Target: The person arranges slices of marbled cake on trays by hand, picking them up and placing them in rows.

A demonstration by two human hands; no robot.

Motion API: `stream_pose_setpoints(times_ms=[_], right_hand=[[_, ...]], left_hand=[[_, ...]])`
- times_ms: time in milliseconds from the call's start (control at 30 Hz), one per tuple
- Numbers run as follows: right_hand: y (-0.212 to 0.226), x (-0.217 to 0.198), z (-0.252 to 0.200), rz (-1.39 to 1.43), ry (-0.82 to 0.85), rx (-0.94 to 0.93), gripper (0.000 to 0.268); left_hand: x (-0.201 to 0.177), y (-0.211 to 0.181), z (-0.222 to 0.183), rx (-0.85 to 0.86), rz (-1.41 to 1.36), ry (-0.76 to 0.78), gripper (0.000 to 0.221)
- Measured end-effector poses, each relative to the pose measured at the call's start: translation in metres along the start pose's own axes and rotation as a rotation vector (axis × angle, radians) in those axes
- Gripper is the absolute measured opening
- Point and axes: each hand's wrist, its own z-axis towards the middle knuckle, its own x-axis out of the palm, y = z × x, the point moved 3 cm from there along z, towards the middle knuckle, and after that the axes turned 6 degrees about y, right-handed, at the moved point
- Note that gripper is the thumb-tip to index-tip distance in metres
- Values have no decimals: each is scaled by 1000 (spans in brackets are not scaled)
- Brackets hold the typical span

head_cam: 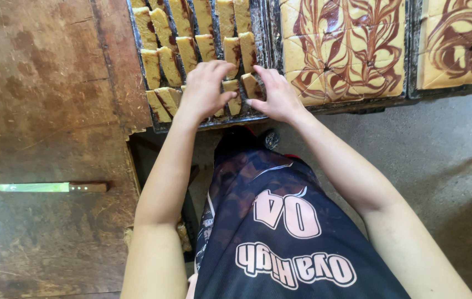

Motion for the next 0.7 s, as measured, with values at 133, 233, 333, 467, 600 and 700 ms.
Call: stream_pose_setpoints(times_ms=[133,233,333,467,600,700], right_hand=[[1,-29,-9,193,64,130,64],[-15,-54,3,320,47,169,44],[-36,-83,36,319,-61,82,41],[-65,-121,105,200,-76,84,39],[-98,-139,186,-196,46,69,54],[-127,-150,234,-433,-73,-124,52]], left_hand=[[-31,6,-29,-109,-234,-207,54],[-49,19,-38,-205,-330,-280,56],[-63,31,-25,-267,-389,-306,60],[-84,43,21,-367,-473,-275,55],[-90,50,101,-127,-272,-180,54],[-82,44,169,-17,-248,-16,56]])
